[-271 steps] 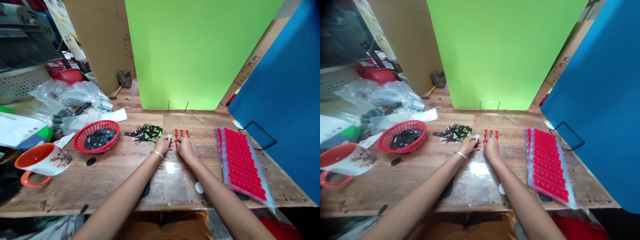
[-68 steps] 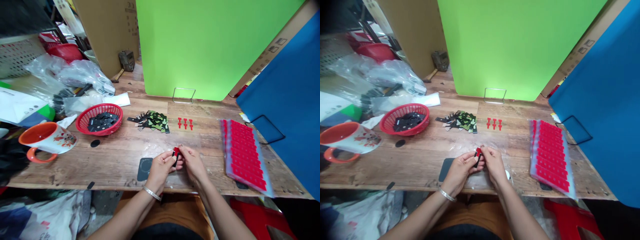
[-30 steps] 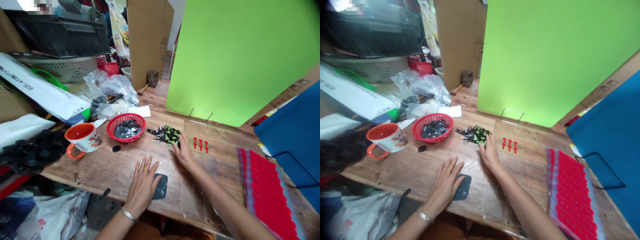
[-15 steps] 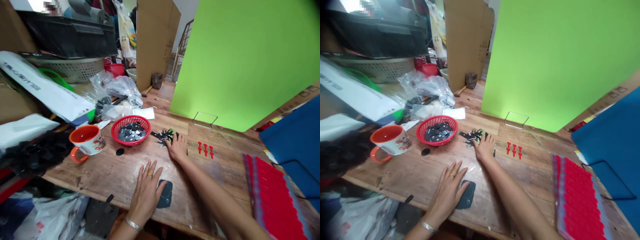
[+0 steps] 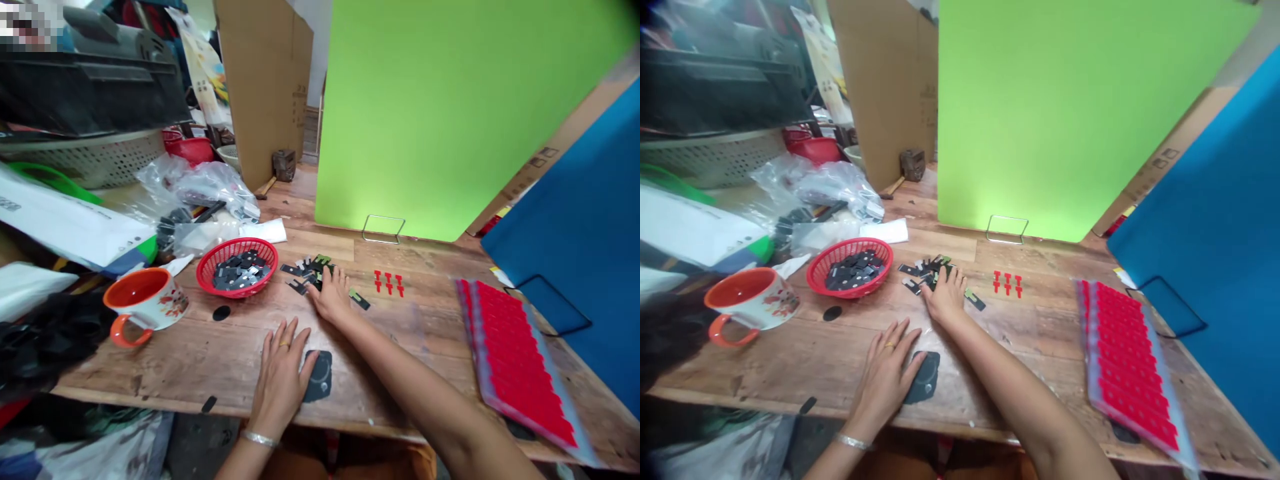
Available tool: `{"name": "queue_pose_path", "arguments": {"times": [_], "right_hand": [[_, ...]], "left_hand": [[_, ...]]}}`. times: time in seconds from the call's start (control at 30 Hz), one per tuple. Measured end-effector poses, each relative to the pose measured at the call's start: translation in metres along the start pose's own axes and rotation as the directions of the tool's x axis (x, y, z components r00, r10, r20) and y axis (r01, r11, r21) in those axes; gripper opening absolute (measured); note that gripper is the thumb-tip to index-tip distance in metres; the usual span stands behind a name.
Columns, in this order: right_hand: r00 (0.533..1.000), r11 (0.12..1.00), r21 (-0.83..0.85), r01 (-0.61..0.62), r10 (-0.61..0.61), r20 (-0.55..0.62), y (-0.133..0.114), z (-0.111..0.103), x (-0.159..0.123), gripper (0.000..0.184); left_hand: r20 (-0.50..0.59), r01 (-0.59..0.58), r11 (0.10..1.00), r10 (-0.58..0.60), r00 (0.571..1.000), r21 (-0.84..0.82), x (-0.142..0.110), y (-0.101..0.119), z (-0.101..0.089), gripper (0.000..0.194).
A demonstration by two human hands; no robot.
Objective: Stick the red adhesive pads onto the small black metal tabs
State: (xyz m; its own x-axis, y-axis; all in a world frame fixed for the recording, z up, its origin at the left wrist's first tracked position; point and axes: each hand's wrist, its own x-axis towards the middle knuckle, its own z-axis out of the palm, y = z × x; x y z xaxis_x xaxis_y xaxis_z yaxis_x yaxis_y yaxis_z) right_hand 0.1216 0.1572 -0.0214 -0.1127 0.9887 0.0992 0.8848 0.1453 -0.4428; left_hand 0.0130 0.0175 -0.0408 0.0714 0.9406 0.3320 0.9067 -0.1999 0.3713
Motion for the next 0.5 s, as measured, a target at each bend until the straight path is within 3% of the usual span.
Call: {"name": "queue_pose_path", "arguments": {"times": [0.2,0.33,0.5], "right_hand": [[0.986,0.975,0.167,0.144,-0.126,-0.113,0.030,-0.023,-0.039,0.054],[0.967,0.967,0.205,0.152,-0.103,-0.233,0.083,-0.046,-0.078,0.049],[0.967,0.996,0.009,0.087,-0.082,-0.242,0.154,-0.073,-0.138,0.053]], "left_hand": [[-0.009,-0.043,0.998,0.043,0.999,0.044,-0.001,-0.002,0.003,0.037],[-0.020,-0.034,0.998,0.035,0.999,0.056,-0.001,-0.002,0.006,0.036],[-0.013,-0.036,0.995,0.037,0.999,0.090,0.000,0.000,0.006,0.037]]}}
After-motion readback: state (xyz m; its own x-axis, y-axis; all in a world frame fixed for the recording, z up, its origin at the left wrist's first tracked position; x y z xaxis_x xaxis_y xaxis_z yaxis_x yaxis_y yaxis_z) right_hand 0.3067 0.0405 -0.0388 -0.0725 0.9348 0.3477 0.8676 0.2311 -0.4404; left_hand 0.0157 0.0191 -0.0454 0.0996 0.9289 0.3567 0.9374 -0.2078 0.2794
